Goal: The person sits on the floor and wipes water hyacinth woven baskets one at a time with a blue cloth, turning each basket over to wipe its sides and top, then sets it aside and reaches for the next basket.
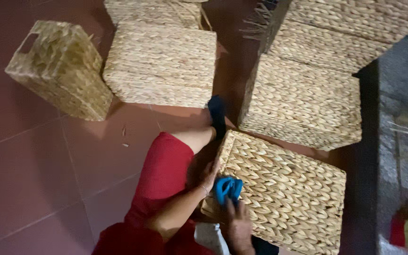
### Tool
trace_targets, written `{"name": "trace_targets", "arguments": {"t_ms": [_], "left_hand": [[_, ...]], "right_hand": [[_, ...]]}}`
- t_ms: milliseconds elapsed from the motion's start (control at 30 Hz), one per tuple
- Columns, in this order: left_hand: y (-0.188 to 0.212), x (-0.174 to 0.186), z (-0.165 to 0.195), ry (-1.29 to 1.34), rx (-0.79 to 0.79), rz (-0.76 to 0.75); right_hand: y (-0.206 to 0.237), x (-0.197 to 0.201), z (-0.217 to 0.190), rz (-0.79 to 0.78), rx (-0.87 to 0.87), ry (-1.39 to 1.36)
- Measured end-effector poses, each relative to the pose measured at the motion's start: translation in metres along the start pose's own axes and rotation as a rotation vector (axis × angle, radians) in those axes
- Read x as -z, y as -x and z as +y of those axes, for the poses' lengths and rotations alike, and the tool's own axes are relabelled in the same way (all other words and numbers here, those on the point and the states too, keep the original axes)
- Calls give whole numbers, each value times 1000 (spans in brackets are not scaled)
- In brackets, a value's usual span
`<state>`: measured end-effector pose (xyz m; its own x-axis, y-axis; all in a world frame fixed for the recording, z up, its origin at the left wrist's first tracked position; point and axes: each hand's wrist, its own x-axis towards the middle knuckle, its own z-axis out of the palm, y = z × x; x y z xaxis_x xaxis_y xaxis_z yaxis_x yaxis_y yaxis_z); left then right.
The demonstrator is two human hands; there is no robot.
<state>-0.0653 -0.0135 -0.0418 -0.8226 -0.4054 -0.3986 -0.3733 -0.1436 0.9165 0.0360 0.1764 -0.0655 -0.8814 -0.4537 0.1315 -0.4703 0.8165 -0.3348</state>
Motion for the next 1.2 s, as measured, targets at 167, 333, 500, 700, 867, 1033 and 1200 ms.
{"name": "trace_targets", "arguments": {"t_ms": [167, 333, 500, 700, 867, 1033, 1200], "left_hand": [[3, -8, 3, 160, 117, -20], [11, -15, -11, 287, 69, -136], [16, -17, -30, 25, 44, -59], [25, -12, -38, 143, 109, -159], [27, -9, -35, 479, 531, -146], [17, -11, -53, 188, 167, -81], [6, -9, -70, 83, 65, -67]], "right_hand": [[-1, 61, 123, 280, -164, 165], [58, 120, 222, 283, -965, 426], [54, 90, 208, 259, -1040, 398], [14, 8, 23, 187, -69, 106], [-3, 36, 22, 71, 25, -44], [-6, 74, 177, 409, -194, 210], [38, 113, 269, 293, -994, 386]]}}
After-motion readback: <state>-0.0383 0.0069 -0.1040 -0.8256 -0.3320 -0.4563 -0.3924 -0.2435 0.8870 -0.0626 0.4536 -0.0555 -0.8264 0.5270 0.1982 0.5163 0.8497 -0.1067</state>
